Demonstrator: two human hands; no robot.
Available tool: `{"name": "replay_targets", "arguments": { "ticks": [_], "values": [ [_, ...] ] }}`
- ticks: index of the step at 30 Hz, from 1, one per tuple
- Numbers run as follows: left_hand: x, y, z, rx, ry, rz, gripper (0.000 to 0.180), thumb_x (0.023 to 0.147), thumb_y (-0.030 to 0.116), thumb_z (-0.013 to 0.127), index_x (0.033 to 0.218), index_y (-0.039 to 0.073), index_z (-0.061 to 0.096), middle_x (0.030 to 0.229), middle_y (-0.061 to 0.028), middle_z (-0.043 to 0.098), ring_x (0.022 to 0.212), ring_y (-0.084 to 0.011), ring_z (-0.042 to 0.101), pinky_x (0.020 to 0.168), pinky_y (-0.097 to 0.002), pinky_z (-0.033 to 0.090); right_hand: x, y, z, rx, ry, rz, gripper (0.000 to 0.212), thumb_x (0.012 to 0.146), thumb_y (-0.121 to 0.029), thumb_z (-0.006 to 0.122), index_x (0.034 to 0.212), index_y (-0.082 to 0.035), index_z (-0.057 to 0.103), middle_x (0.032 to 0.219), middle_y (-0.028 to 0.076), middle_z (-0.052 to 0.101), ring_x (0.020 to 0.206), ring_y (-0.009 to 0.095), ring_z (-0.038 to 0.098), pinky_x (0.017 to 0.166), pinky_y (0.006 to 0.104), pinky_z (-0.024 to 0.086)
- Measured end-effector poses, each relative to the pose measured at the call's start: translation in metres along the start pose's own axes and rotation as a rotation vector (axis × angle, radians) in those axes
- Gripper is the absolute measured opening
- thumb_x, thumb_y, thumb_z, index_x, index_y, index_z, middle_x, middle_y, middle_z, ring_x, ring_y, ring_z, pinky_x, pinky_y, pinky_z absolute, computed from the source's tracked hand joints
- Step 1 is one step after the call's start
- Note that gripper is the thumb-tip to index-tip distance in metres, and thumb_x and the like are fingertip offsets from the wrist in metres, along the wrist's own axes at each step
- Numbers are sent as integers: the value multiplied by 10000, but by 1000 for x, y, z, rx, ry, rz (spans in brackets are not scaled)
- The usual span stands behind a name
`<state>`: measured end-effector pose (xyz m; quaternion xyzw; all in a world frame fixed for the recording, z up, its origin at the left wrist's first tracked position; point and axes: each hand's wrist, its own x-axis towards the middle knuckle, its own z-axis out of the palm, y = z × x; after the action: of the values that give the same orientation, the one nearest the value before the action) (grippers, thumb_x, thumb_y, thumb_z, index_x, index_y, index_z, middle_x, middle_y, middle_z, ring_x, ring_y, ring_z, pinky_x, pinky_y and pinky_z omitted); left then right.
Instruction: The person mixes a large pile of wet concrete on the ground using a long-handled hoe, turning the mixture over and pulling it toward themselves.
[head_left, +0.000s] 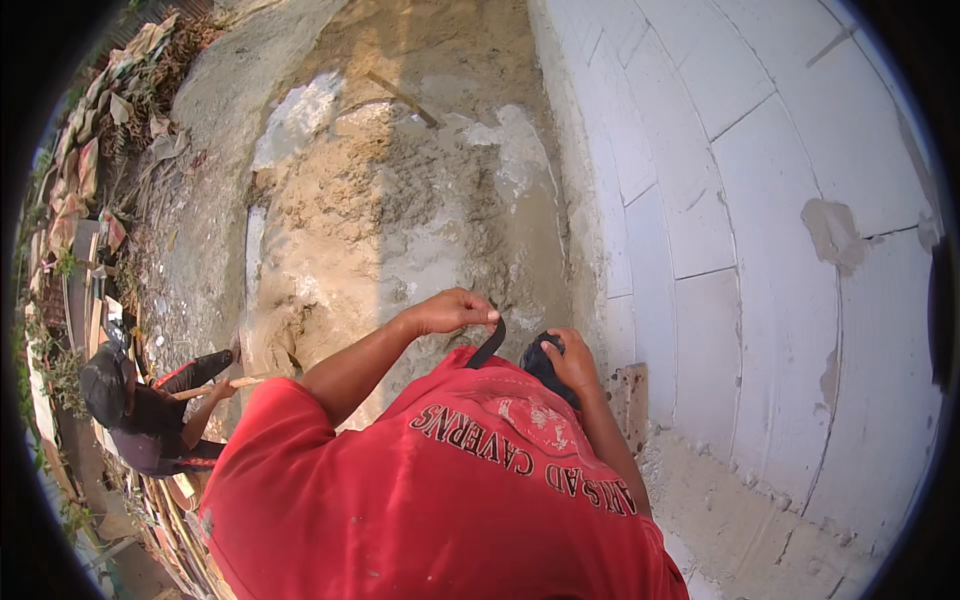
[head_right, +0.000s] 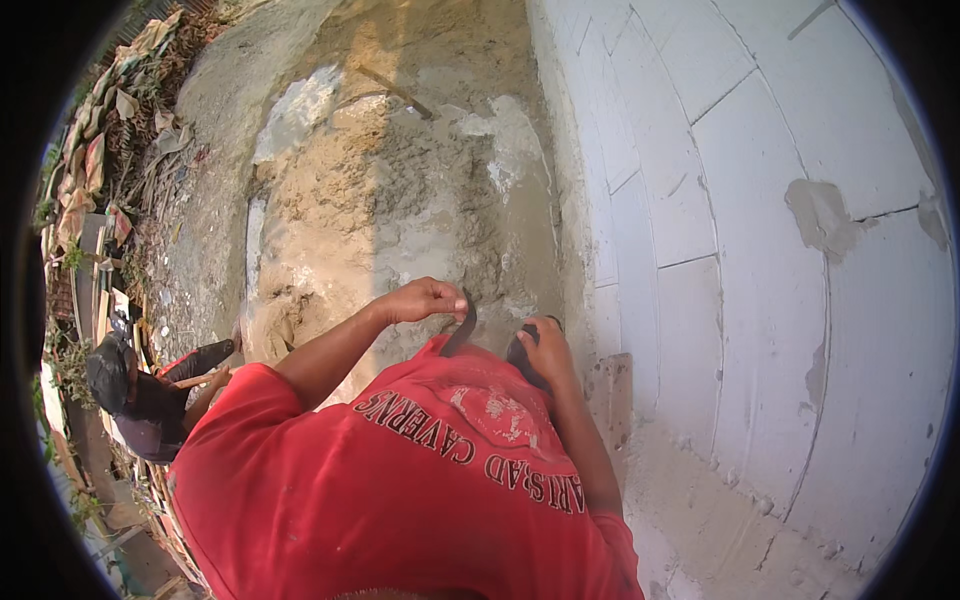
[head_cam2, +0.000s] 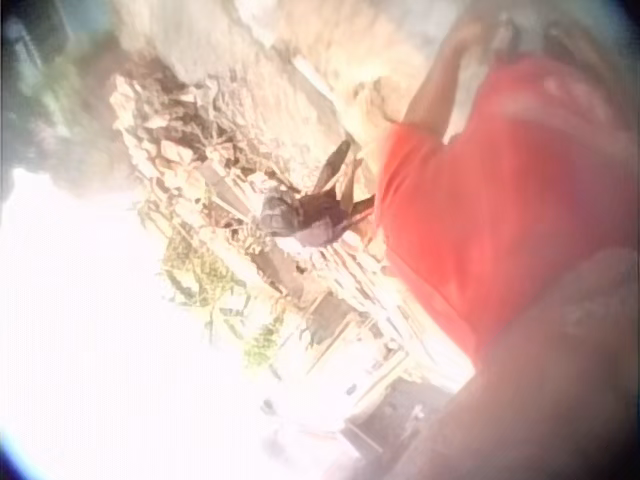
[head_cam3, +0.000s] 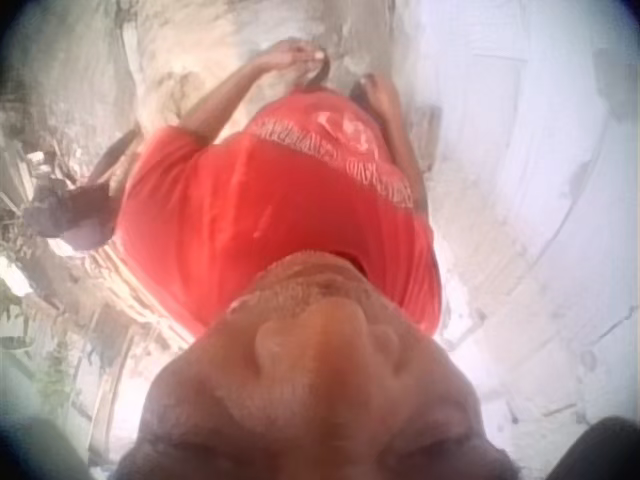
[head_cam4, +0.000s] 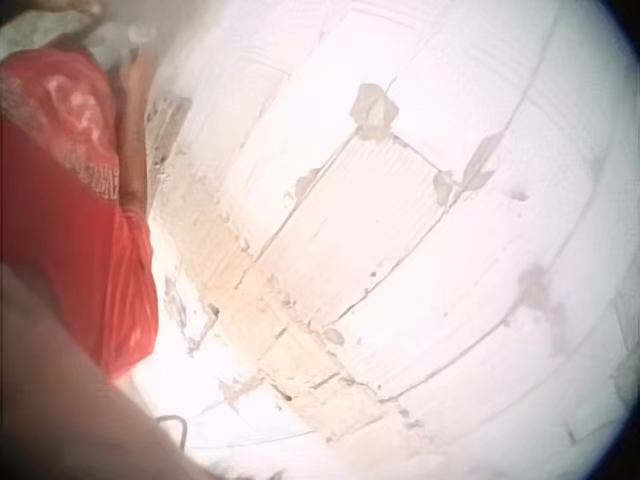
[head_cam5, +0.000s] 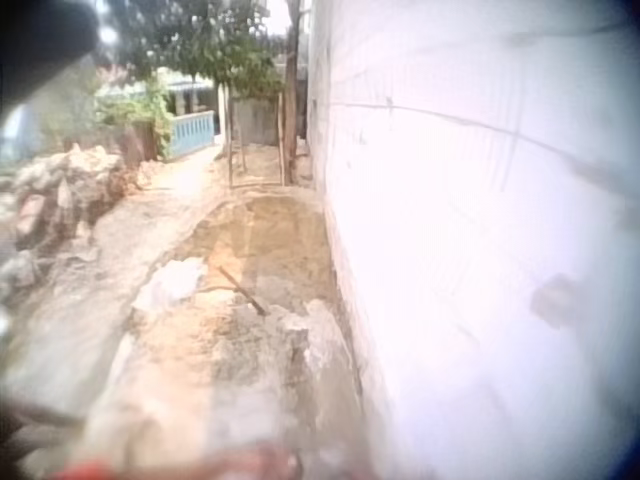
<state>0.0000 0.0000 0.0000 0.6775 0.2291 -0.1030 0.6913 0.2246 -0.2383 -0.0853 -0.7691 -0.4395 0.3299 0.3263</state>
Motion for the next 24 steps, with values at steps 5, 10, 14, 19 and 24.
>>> {"name": "replay_targets", "arguments": {
  "ticks": [5, 10, 14, 19, 24],
  "values": [
    [-81, 220, 5, -250, 56, 1011, 293, 997, 189, 619, 1235, 40, 702, 1148, -141, 644, 1083, -263, 617, 943, -363, 487, 88, 37, -13, -356, -91, -257, 355, 864, -281, 727, 1125, -47, 670, 1191, 228, 630, 1117, 413, 600, 976, 455, 476],
    [-60, 297, -37, -471, -51, 1399, 279, 976, 225, 654, 1089, -22, 717, 1112, -220, 649, 965, -336, 627, 817, -433, 506, 230, 50, -21, -441, -309, 34, 367, 871, -318, 708, 1116, -47, 674, 1150, 264, 634, 1098, 429, 608, 959, 480, 483],
    [1, 280, -183, 17, 547, 1444, 235, 948, 264, 709, 898, 35, 727, 929, -137, 687, 841, -266, 620, 740, -384, 516, 345, 122, -61, -498, -318, 124, 364, 889, -339, 677, 1121, -58, 679, 1142, 277, 636, 1098, 436, 613, 954, 481, 489],
    [127, 206, -470, 716, 1311, 470, 205, 941, 240, 693, 1093, 103, 713, 1082, -99, 696, 988, -272, 653, 849, -390, 533, 472, 127, -47, -504, -437, 228, 313, 902, -329, 683, 1033, -46, 713, 1044, 202, 716, 1009, 369, 680, 900, 438, 522],
    [267, 54, -746, 1370, 1000, -496, 617, 856, 443, 731, 1412, 254, 542, 1422, -22, 571, 1317, -284, 519, 1077, -481, 415, 574, 115, -21, -141, -293, 346, 337, 952, -335, 665, 1130, -49, 680, 1063, 145, 723, 1012, 301, 691, 882, 395, 528]
  ]
}}
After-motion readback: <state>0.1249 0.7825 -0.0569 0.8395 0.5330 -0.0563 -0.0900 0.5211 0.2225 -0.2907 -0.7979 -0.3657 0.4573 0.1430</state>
